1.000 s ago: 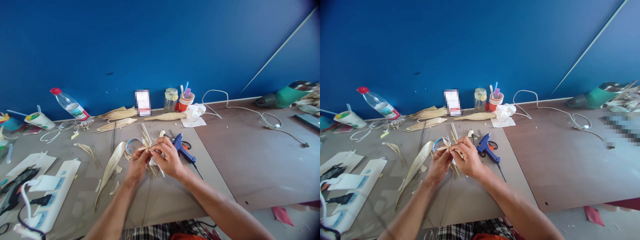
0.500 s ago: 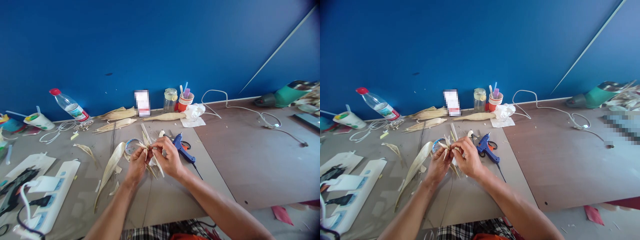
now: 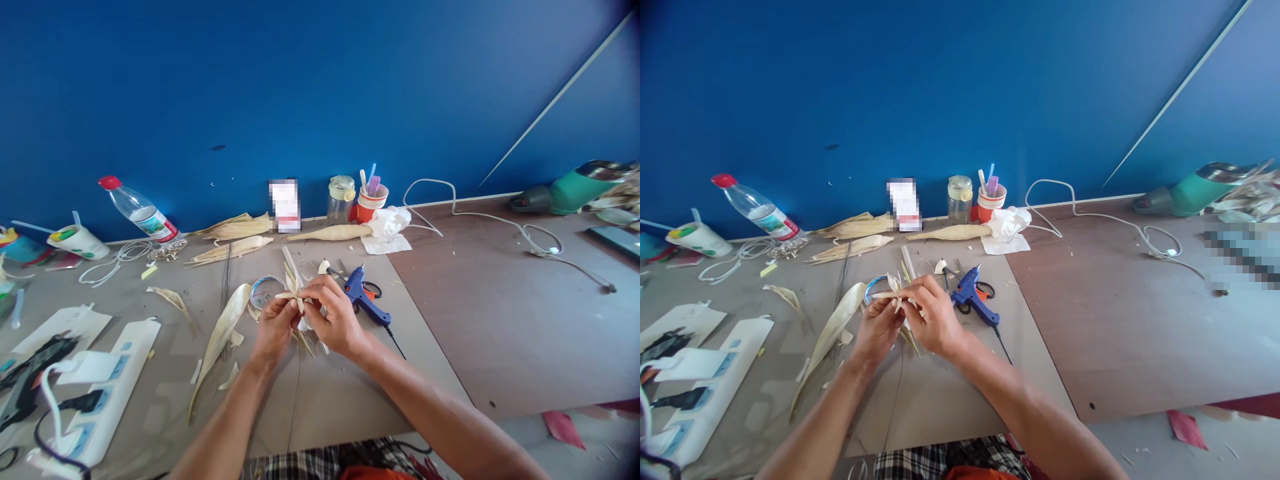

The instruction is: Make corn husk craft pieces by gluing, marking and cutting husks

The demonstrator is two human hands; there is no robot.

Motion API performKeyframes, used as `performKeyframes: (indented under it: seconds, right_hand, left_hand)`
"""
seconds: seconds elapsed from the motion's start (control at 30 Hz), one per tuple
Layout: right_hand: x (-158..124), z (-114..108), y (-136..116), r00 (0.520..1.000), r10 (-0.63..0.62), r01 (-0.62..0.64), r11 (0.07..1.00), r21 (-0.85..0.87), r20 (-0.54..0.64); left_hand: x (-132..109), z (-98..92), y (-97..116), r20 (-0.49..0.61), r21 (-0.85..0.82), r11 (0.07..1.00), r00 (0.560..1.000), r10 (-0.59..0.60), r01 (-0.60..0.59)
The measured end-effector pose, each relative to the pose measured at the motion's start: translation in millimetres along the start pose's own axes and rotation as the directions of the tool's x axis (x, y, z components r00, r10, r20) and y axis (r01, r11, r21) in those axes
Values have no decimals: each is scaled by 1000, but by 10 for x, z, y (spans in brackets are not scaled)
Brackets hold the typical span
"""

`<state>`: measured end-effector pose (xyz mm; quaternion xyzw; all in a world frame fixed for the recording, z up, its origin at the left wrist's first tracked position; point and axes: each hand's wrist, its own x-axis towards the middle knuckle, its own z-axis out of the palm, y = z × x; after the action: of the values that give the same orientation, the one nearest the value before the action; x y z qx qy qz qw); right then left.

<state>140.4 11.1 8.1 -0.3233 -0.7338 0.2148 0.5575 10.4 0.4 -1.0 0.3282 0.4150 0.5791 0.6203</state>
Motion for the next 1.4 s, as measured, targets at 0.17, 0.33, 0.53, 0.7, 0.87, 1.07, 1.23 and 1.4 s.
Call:
performKeyframes:
  seconds: [0.17,0.33,0.53,0.7,0.87,1.07,1.23,1.4]
  right_hand:
    - [-6,3,17,994,-112,112,987,-119,6]
    - [-1,1,19,988,-154,148,977,-155,-30]
    - [0,4,21,986,-164,155,973,-173,-36]
    - [-21,20,34,984,-177,171,966,-192,-17]
    - [-42,38,37,975,-221,213,951,-226,-9]
    - [-66,61,38,970,-242,236,936,-262,7]
    - [-68,72,-2,969,-249,241,930,-276,8]
    - [-100,89,-35,955,-291,295,935,-198,54]
  left_hand:
    - [4,-31,-17,20,4,1000,1000,-12,12]
    - [5,-45,-23,27,-6,1000,1000,-16,17]
    - [0,-58,-37,21,-78,996,999,-33,35]
    - [-8,-67,-49,15,-194,978,997,-80,82]
    - [-21,-52,-44,41,-282,954,995,-92,100]
    - [-30,-29,-56,49,-343,931,992,-114,124]
    - [-21,-21,-43,38,-373,914,987,-157,159]
    - [31,-111,90,107,-451,887,993,-59,101]
